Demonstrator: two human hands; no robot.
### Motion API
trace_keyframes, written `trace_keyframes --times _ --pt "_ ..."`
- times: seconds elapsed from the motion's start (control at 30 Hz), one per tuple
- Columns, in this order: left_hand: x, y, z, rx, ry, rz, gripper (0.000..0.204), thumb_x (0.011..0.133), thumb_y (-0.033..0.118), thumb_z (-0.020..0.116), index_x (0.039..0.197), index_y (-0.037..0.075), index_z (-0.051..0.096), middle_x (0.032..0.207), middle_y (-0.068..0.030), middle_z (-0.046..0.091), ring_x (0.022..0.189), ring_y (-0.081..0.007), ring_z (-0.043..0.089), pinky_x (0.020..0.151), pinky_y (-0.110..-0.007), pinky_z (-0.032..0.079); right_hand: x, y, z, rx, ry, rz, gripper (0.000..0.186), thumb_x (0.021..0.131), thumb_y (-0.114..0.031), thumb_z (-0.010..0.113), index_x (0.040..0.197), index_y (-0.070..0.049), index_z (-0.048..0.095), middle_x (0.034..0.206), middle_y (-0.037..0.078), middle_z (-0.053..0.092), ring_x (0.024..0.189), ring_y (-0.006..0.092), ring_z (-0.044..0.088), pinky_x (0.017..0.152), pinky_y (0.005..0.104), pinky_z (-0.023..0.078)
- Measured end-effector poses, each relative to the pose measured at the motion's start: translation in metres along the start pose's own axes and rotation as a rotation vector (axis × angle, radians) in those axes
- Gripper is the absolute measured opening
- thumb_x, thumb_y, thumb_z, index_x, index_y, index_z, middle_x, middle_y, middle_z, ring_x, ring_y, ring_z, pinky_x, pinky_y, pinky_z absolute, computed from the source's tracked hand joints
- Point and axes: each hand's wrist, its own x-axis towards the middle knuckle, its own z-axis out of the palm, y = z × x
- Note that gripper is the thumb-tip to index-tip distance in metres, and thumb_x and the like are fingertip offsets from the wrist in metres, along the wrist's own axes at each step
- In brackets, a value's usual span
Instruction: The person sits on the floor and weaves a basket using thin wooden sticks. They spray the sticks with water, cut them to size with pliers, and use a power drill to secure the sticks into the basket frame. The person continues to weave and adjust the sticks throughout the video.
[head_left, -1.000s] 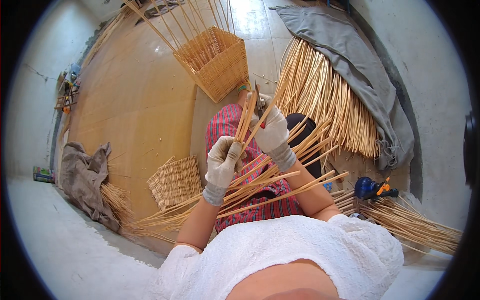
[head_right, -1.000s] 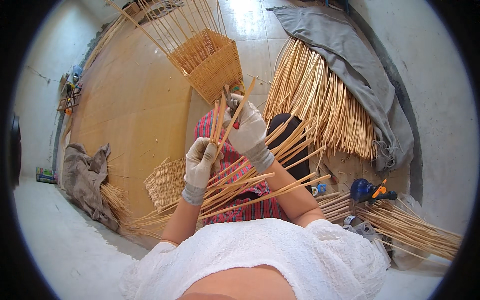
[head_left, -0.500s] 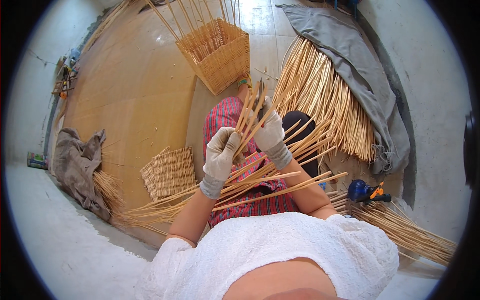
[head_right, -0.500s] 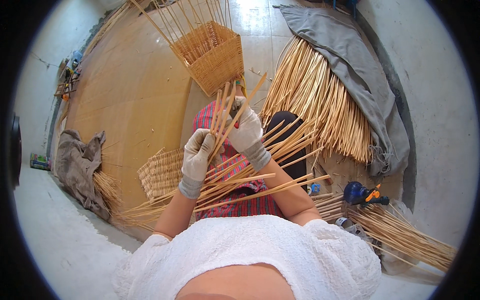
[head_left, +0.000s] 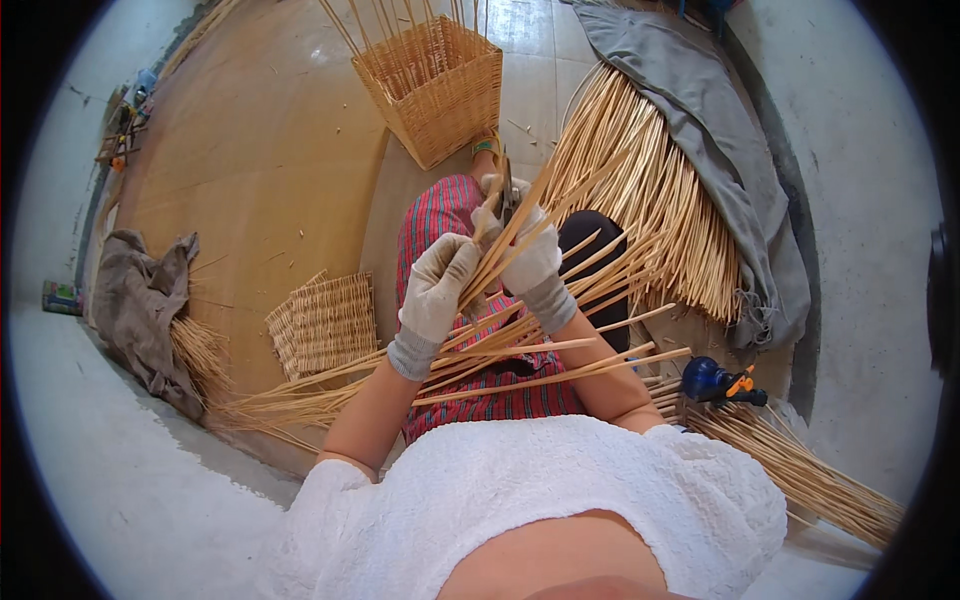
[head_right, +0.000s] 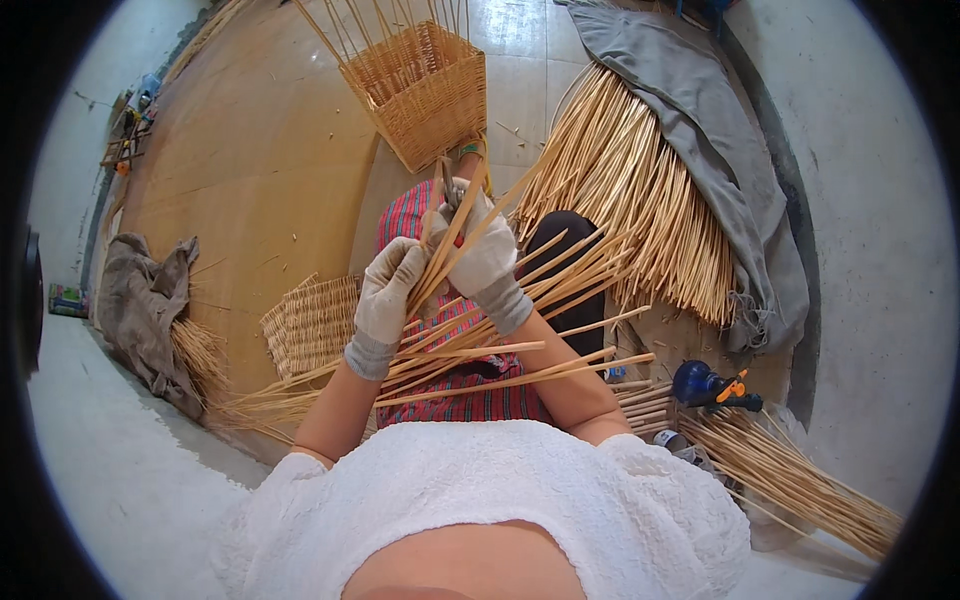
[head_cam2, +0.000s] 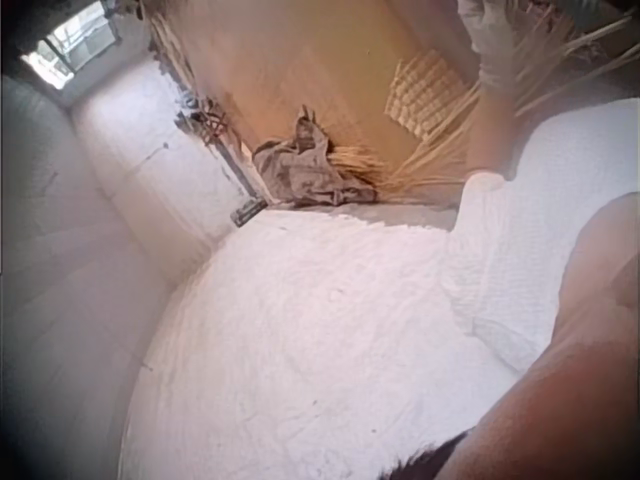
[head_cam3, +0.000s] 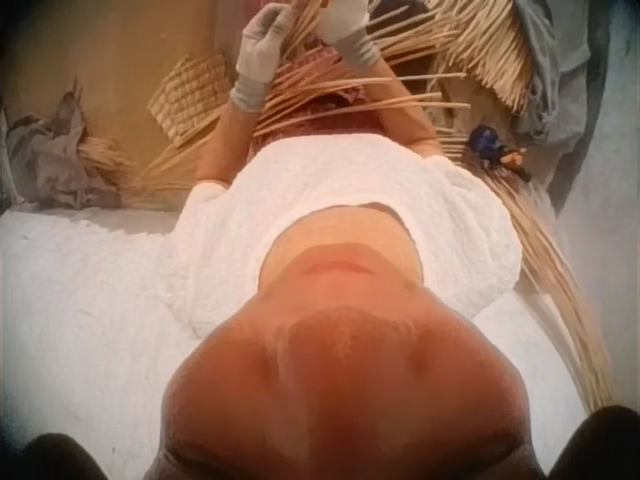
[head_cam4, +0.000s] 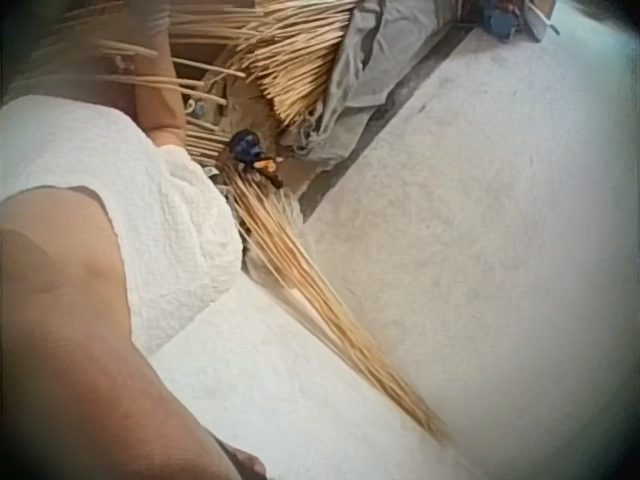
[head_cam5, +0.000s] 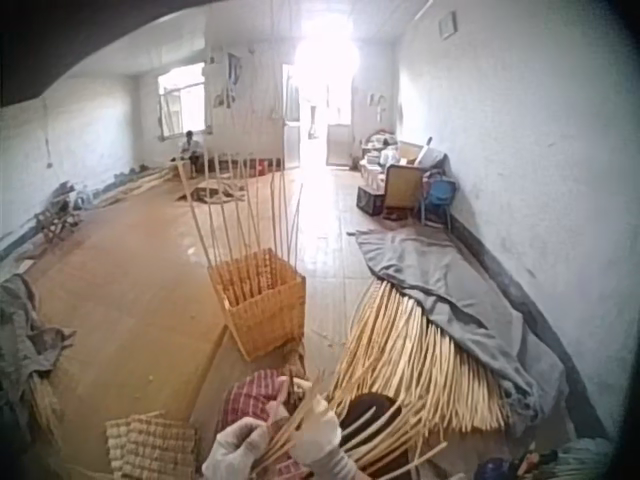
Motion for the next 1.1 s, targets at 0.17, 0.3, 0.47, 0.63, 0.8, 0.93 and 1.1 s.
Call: trace_keyframes --times 0.17,0.3,0.47,0.63,0.8,0.93,1.1 --pt "0.0 -0.007 -0.002 0.048 0.001 -0.003 0.023 0.106 0.027 0.053 0.1 0.007 0.061 0.073 -0.0054 0.067 0.048 -0.007 0.056 0.043 -0.021 0.044 0.0 0.014 -0.001 -0.164 0.01 -0.128 0.026 0.098 -0.019 0.065 0.117 -0.002 0.059 0.077 0.0 0.061 0.067 0.0077 0.061 0.06 0.0221 0.051" --pt "0.016 -0.011 -0.013 0.053 -0.014 0.015 0.024 0.106 0.029 0.053 0.1 0.007 0.061 0.071 -0.0044 0.066 0.047 -0.0062 0.053 0.041 -0.021 0.042 -0.005 0.01 -0.007 0.078 0.101 0.099 0.02 0.101 -0.02 0.06 0.109 -0.002 0.059 0.07 0.0 0.059 0.06 0.0075 0.058 0.054 0.0214 0.048" --pt "0.042 -0.017 -0.002 0.037 0.06 0.028 0.021 0.105 0.024 0.054 0.108 0.006 0.062 0.085 -0.0063 0.067 0.063 -0.0088 0.059 0.056 -0.023 0.049 -0.015 -0.027 -0.003 0.424 0.152 0.038 0.018 0.102 -0.021 0.057 0.103 -0.002 0.058 0.069 0.001 0.058 0.055 0.0075 0.054 0.047 0.021 0.042" --pt "0.008 -0.016 0.011 0.268 -0.125 0.144 0.019 0.104 0.017 0.054 0.11 0.002 0.064 0.1 -0.0087 0.065 0.099 -0.0196 0.063 0.091 -0.031 0.048 0.012 -0.04 -0.009 0.486 0.121 0.151 0.014 0.098 -0.017 0.061 0.097 -0.002 0.06 0.066 0.003 0.059 0.051 0.0111 0.054 0.047 0.0259 0.044" --pt "-0.038 -0.01 -0.011 0.942 -0.662 0.241 0.022 0.093 0.021 0.067 0.103 0.001 0.068 0.098 -0.0156 0.066 0.092 -0.0319 0.066 0.082 -0.038 0.052 0.026 -0.014 -0.019 0.685 0.182 0.281 0.016 0.097 -0.017 0.063 0.093 -0.001 0.062 0.064 0.004 0.059 0.05 0.0144 0.055 0.047 0.0287 0.044" --pt "-0.051 -0.015 -0.003 0.986 -0.659 0.082 0.02 0.096 0.018 0.066 0.106 0.001 0.068 0.095 -0.0147 0.065 0.086 -0.0308 0.064 0.078 -0.041 0.051 0.029 -0.002 -0.028 0.9 0.011 0.324 0.022 0.099 -0.023 0.059 0.095 -0.002 0.063 0.067 0.003 0.06 0.059 0.0155 0.056 0.057 0.0322 0.047" --pt "-0.056 -0.027 0.039 0.834 -0.644 0.152 0.021 0.097 0.021 0.065 0.11 0.004 0.065 0.097 -0.0177 0.066 0.09 -0.0337 0.067 0.077 -0.042 0.052 0.031 0.001 -0.032 0.88 -0.017 0.39 0.027 0.103 -0.028 0.052 0.099 -0.004 0.063 0.071 0.003 0.062 0.064 0.0181 0.059 0.061 0.034 0.049"
